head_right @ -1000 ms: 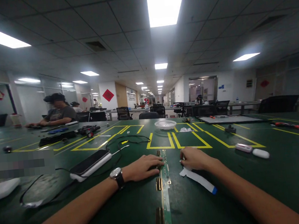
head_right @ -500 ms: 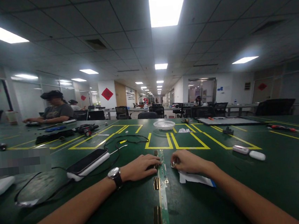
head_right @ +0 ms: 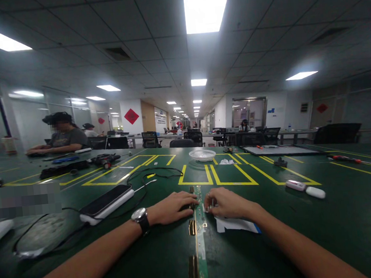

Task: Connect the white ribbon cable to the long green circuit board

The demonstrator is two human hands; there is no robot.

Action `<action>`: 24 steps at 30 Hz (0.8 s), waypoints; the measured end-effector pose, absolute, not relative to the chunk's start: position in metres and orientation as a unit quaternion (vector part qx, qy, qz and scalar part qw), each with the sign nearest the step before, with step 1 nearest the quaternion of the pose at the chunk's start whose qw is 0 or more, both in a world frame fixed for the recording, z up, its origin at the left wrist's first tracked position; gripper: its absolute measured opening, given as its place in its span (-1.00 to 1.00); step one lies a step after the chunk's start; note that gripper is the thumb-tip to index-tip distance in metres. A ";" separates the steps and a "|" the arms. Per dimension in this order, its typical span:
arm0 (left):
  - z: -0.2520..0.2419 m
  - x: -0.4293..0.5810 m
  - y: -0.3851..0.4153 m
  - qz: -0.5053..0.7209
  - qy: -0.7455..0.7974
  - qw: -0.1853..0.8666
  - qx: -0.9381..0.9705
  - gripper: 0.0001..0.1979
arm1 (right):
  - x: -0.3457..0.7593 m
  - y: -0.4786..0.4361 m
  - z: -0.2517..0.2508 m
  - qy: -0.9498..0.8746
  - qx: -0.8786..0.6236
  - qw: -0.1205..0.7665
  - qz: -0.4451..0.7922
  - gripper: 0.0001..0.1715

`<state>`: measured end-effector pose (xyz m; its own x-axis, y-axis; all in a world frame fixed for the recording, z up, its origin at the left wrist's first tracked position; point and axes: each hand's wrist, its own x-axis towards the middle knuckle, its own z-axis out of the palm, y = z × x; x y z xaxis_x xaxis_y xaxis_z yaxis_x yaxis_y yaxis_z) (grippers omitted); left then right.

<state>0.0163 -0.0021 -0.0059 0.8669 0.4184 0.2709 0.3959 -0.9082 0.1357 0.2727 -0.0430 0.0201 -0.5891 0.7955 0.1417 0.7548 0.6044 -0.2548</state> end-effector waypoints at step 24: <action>-0.004 0.022 -0.009 0.145 0.235 0.043 0.960 -0.60 | 0.268 -0.038 0.009 -0.883 -0.421 0.180 0.101 -0.90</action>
<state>0.0217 -0.0090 -0.0044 0.8471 0.4646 0.2580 0.4395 -0.8854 0.1513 0.2681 -0.0375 0.0093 -0.5798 0.7808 0.2329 0.7077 0.6242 -0.3310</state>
